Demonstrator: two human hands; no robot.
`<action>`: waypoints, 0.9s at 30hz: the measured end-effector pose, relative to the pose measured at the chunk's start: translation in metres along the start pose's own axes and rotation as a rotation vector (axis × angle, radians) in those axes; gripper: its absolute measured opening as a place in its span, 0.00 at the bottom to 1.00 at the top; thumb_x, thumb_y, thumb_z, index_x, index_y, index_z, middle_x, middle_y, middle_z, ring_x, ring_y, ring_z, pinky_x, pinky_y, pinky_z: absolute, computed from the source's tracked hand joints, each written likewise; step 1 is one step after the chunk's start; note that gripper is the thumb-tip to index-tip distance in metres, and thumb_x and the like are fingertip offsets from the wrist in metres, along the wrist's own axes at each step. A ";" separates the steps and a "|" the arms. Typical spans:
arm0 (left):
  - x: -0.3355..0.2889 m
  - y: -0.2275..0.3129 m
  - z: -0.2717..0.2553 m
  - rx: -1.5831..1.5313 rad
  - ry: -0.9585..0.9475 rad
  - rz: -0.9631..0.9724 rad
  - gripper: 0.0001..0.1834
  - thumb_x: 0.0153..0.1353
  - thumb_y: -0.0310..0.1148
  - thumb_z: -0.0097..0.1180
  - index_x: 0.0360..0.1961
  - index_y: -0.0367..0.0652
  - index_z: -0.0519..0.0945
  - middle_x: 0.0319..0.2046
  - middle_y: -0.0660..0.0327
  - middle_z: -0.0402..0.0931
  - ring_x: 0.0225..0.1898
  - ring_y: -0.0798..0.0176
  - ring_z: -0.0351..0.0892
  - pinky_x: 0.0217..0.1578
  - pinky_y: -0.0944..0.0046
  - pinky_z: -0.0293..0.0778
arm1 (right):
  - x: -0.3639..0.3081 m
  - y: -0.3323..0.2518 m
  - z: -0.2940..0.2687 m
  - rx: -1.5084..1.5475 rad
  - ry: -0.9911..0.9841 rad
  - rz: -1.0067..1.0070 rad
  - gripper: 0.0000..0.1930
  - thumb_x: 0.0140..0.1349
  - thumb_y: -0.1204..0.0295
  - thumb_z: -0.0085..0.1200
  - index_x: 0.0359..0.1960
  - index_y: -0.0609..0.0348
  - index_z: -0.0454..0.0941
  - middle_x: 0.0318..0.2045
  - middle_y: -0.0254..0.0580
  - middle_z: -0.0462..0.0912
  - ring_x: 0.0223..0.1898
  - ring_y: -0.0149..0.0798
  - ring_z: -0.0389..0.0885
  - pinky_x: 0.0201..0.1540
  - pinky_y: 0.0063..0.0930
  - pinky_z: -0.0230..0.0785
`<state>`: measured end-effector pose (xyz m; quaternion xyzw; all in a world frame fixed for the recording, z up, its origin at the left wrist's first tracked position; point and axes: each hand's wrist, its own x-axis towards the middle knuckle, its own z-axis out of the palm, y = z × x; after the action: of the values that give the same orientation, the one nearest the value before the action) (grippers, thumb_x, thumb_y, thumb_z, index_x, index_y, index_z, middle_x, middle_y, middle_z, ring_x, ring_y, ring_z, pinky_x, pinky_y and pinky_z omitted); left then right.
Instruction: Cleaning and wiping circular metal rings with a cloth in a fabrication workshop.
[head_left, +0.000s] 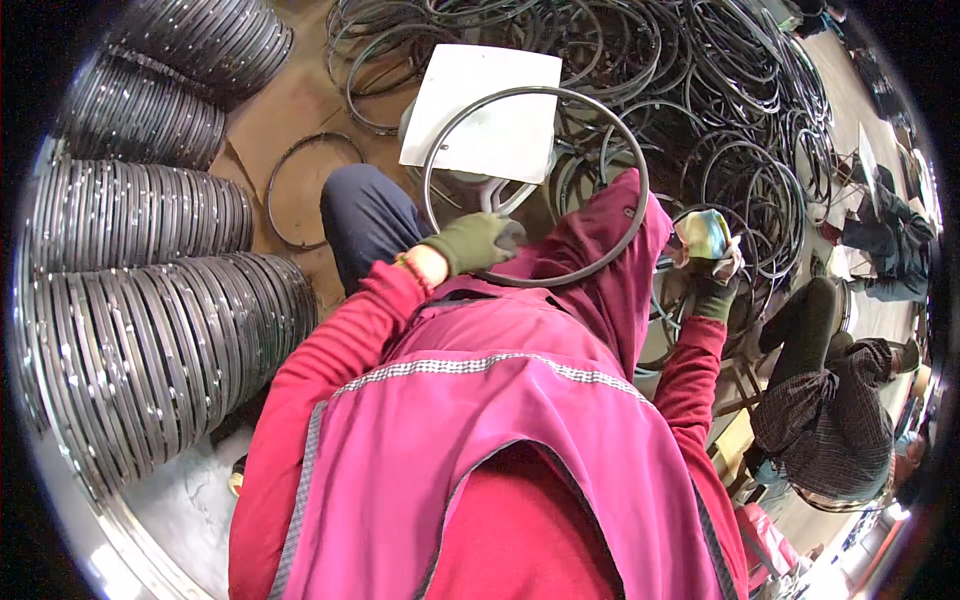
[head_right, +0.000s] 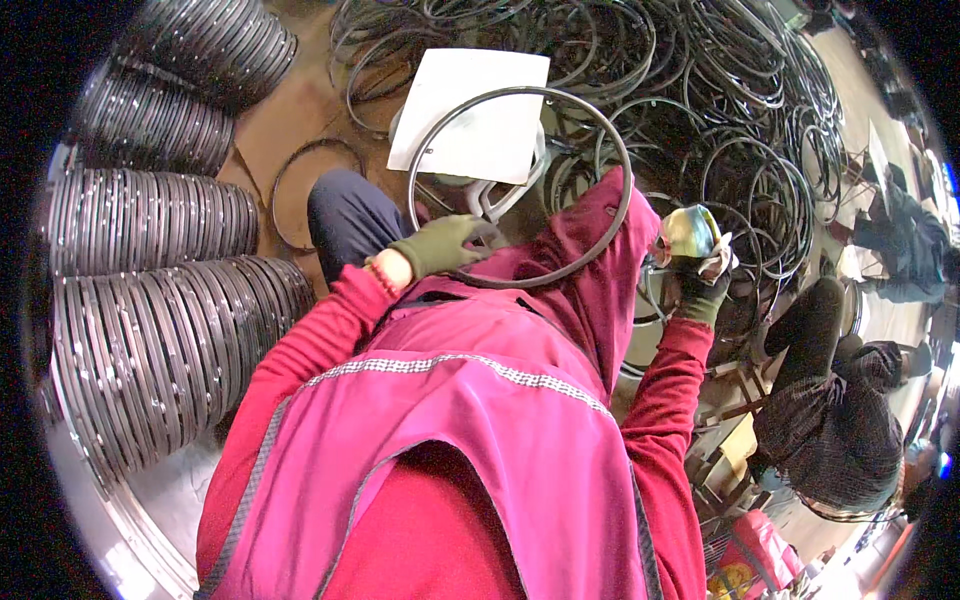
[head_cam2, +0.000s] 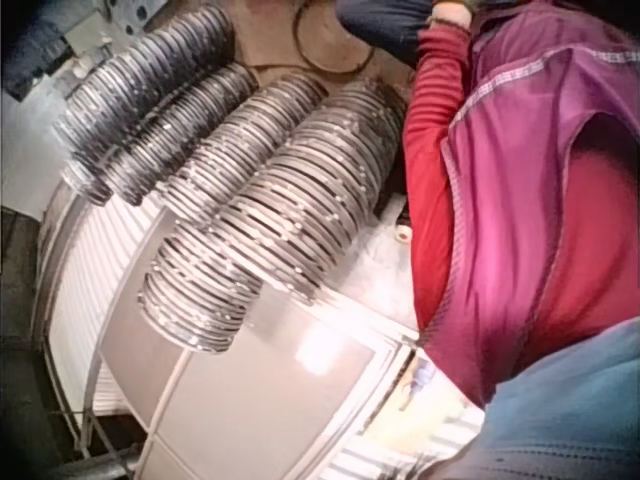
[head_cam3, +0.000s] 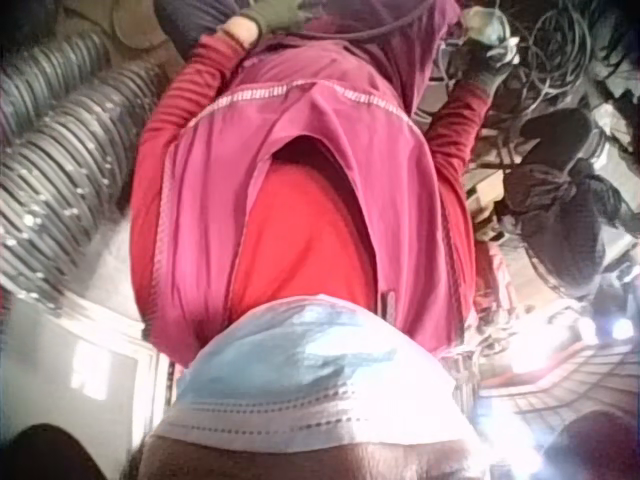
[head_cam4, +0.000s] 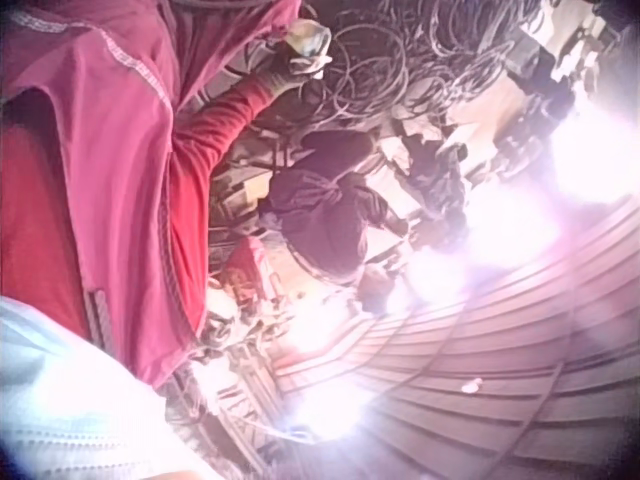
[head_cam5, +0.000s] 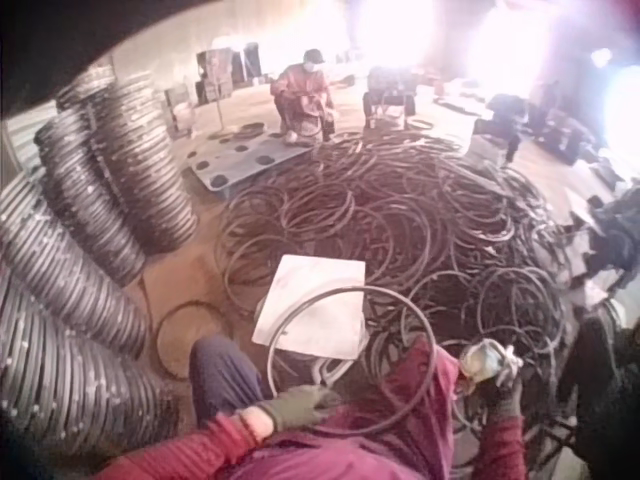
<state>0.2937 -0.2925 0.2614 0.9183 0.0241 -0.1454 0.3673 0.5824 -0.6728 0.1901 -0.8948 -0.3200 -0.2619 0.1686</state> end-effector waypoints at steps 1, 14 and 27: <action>0.007 0.003 0.005 0.004 -0.004 0.001 0.21 0.55 0.41 0.54 0.48 0.42 0.73 0.45 0.51 0.73 0.47 0.49 0.72 0.48 0.57 0.67 | -0.003 -0.002 -0.003 0.000 0.002 0.006 0.42 0.42 0.50 0.59 0.53 0.73 0.63 0.34 0.49 0.74 0.37 0.48 0.73 0.40 0.36 0.66; 0.066 0.055 0.048 -0.368 -0.269 0.017 0.29 0.57 0.53 0.49 0.51 0.40 0.71 0.45 0.53 0.75 0.48 0.57 0.72 0.50 0.63 0.65 | -0.029 -0.009 -0.001 0.126 -0.027 0.027 0.46 0.35 0.51 0.66 0.52 0.72 0.62 0.34 0.50 0.74 0.32 0.48 0.76 0.34 0.36 0.70; 0.026 0.088 -0.081 -0.143 0.441 -0.128 0.16 0.55 0.48 0.54 0.34 0.47 0.80 0.24 0.56 0.78 0.27 0.57 0.79 0.31 0.60 0.71 | -0.025 -0.043 -0.009 0.300 -0.051 0.242 0.49 0.35 0.50 0.67 0.53 0.74 0.60 0.36 0.54 0.75 0.37 0.52 0.74 0.40 0.40 0.67</action>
<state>0.3521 -0.3024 0.3685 0.8961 0.1722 0.0377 0.4073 0.5342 -0.6576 0.1885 -0.8978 -0.2498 -0.1665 0.3222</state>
